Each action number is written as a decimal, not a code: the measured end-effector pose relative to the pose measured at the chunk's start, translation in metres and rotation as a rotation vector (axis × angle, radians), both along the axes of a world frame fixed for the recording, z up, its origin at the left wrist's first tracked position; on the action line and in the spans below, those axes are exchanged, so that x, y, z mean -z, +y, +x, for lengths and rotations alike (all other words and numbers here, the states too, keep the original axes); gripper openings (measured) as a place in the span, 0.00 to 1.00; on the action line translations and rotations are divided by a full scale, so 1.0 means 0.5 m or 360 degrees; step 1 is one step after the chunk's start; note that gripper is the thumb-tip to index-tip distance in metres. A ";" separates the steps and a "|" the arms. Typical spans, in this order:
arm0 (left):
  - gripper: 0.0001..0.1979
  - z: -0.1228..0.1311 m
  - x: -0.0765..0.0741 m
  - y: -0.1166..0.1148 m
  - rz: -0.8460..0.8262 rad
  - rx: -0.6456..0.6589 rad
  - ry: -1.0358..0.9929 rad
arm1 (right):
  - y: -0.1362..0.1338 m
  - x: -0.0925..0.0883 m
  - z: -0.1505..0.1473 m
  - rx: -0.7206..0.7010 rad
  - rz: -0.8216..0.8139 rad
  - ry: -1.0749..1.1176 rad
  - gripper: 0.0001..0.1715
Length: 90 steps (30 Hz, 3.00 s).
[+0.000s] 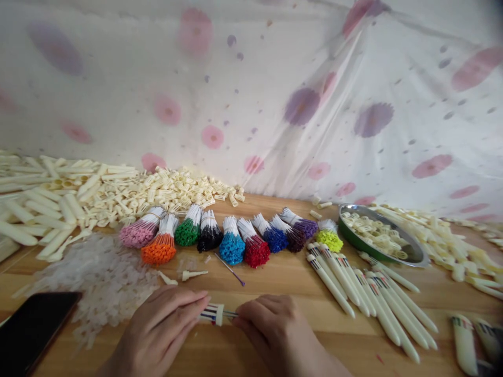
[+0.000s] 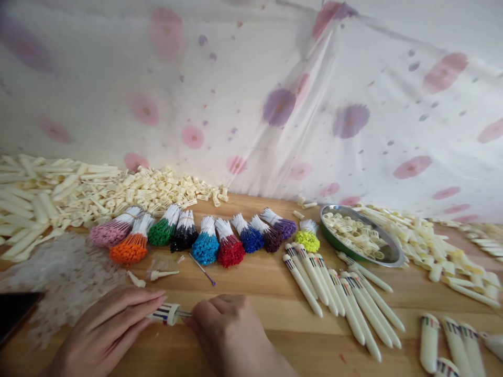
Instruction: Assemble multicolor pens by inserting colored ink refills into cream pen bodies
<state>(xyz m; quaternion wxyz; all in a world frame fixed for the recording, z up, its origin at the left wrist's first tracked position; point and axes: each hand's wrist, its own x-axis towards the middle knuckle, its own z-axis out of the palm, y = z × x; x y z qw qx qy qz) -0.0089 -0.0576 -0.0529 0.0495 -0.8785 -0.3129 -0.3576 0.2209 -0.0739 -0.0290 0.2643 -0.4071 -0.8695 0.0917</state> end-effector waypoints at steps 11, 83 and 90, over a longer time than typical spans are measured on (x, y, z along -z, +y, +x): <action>0.15 0.016 -0.015 -0.006 -0.0105 0.0065 -0.0127 | -0.015 -0.002 0.003 -0.0073 0.0230 -0.0020 0.18; 0.07 0.017 0.027 0.007 0.0058 -0.0237 -0.0233 | 0.157 -0.034 0.323 0.1037 -0.0797 0.0439 0.18; 0.06 0.020 0.034 -0.007 -0.0069 -0.0140 -0.0284 | 0.015 -0.073 0.148 0.0337 -0.0193 0.0038 0.15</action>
